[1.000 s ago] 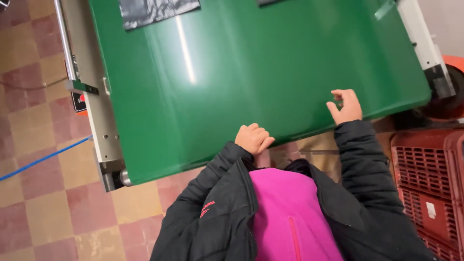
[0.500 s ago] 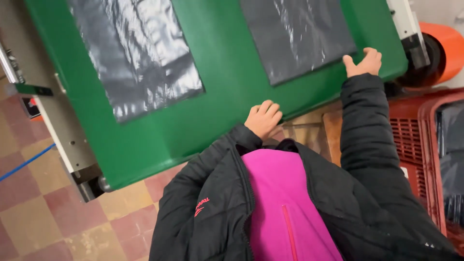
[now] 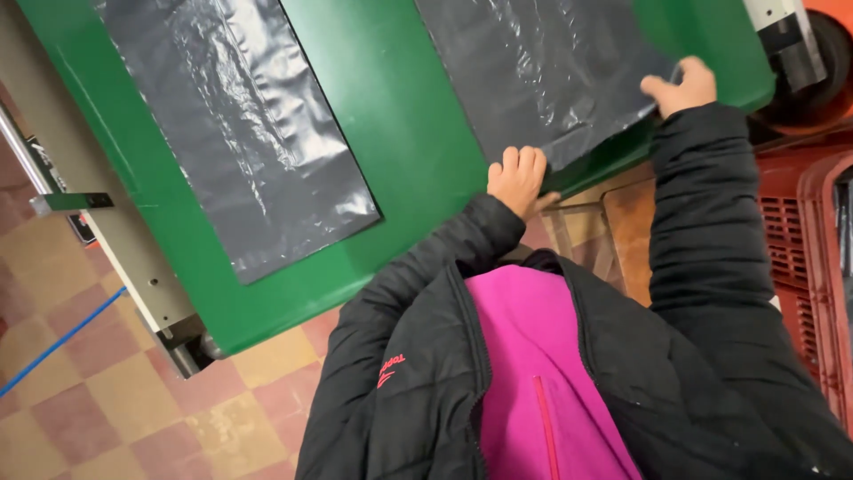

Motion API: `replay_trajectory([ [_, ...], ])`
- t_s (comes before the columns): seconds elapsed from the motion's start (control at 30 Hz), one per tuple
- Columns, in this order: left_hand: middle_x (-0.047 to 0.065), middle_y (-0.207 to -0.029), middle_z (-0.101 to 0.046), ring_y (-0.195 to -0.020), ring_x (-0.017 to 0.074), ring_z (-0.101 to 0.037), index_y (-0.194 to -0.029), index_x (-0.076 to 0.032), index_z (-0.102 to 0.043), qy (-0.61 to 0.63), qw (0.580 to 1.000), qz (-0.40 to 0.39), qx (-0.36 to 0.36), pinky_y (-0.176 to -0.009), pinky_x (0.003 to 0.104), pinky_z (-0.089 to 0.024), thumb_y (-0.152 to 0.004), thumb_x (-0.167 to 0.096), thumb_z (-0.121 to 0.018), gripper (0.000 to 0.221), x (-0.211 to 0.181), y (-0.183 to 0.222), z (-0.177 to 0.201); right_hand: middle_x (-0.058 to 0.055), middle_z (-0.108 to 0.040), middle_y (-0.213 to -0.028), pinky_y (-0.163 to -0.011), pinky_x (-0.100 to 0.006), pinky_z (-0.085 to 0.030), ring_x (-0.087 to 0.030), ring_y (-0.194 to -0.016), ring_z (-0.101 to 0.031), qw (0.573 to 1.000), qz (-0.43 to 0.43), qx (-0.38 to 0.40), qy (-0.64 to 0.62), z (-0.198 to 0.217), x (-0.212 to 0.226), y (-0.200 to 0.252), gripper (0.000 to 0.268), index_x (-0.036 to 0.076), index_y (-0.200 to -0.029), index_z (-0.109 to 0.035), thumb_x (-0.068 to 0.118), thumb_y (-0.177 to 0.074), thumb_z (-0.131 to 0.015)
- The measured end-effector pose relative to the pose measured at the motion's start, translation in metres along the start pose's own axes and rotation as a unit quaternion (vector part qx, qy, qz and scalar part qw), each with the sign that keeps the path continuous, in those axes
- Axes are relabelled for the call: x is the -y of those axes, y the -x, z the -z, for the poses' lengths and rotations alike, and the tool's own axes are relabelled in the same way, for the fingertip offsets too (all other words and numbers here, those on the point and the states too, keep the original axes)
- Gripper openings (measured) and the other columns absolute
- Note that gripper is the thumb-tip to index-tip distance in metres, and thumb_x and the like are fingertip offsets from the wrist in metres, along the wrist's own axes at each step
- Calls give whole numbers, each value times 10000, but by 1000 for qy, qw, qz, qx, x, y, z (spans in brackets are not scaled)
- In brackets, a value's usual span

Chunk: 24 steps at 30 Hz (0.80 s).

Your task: Folding black plastic bags on a conveyor belt and placing them into a storage crate.

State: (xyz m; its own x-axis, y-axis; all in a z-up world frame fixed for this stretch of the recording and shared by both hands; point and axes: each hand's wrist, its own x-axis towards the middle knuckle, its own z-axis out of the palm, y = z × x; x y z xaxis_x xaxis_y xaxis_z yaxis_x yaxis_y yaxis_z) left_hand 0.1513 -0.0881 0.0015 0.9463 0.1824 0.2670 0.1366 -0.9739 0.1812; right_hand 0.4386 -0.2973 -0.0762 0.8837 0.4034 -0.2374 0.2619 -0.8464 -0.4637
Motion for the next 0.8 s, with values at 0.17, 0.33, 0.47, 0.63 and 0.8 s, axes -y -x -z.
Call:
replay_trajectory([
  [0.17, -18, -901, -550, -909, 213, -576, -889, -216, -602, -39, 999, -27, 1, -700, 399, -422, -822, -295, -795, 219, 24, 8, -39, -128, -680, -1297, -1055, -358, -489, -255, -1171, -643, 932, 165, -129, -297, 44, 58, 32, 470, -38, -1338, -621, 81, -919, -796],
  [0.33, 60, -950, -629, -907, 286, -633, -966, -88, -667, 333, 931, -62, 139, -740, 402, -505, -882, -188, -706, 136, 75, 4, 99, -150, -672, -1253, -1055, -331, -484, -196, -1135, -598, 898, 130, 113, -406, 73, 18, 85, 313, -76, -1244, -609, 176, -1078, -692],
  [0.47, 75, -1021, -684, -963, 216, -679, -1087, -7, -687, 590, 780, 57, 201, -865, 327, -539, -956, -112, -678, 168, 118, -2, 134, -229, -744, -1166, -735, -409, -626, -356, -952, -770, 649, 49, 409, -639, 101, 43, 79, 637, -65, -1372, -619, 433, -986, -714],
  [0.63, 100, -978, -699, -902, 211, -680, -1040, -5, -681, 459, 879, 123, 42, -826, 333, -545, -951, -132, -702, 156, 200, -77, 46, -204, -652, -1336, -741, -450, -608, -363, -1010, -723, 730, 93, 436, -517, 66, 84, -56, 755, 25, -1531, -476, 524, -977, -599],
  [0.8, 189, -993, -701, -927, 401, -673, -1062, -46, -636, 241, 959, 125, -78, -803, 432, -547, -989, -238, -691, 212, 273, -152, -44, -122, -627, -1398, -756, -411, -586, -287, -1058, -690, 774, 27, 423, -471, -1, 130, -180, 609, 112, -1572, -432, 521, -1123, -414],
])
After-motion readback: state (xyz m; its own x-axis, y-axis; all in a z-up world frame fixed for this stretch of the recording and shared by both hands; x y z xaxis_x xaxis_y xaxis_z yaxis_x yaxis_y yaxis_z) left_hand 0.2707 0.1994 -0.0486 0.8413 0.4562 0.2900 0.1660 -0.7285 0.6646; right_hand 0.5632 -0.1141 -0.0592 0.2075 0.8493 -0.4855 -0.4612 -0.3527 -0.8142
